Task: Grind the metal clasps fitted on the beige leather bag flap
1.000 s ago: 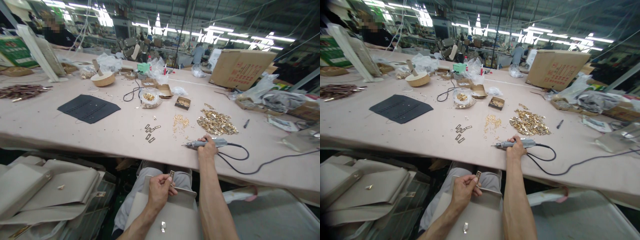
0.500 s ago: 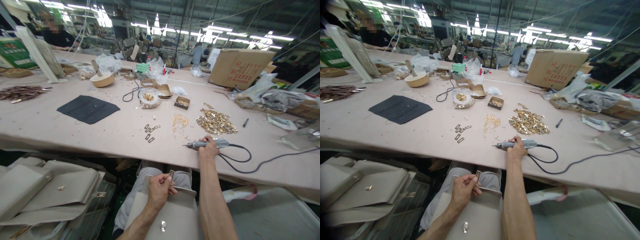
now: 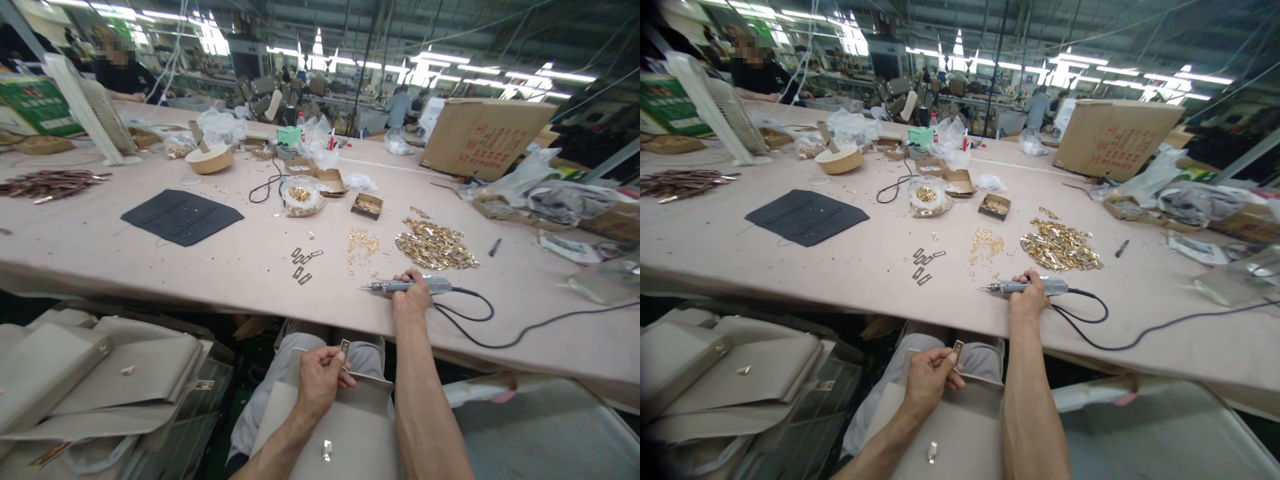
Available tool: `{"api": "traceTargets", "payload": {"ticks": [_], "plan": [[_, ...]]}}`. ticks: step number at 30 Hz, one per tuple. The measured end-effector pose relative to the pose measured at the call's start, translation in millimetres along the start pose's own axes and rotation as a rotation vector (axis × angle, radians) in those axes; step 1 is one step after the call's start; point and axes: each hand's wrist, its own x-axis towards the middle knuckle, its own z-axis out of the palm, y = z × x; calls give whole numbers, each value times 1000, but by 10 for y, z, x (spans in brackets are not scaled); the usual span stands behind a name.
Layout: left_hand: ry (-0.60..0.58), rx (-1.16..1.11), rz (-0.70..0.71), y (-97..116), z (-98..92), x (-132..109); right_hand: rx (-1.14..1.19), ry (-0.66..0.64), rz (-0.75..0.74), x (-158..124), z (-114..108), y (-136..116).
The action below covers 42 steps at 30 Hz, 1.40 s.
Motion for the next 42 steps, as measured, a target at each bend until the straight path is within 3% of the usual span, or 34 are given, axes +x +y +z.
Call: {"api": "traceTargets", "payload": {"ticks": [19, 42], "plan": [[10, -7, -21, 63, 14, -14, -32, 44, -3, -120, 108, 29], [-9, 2, -2, -8, -14, -2, -22, 37, -6, -87, 37, -10]]}}
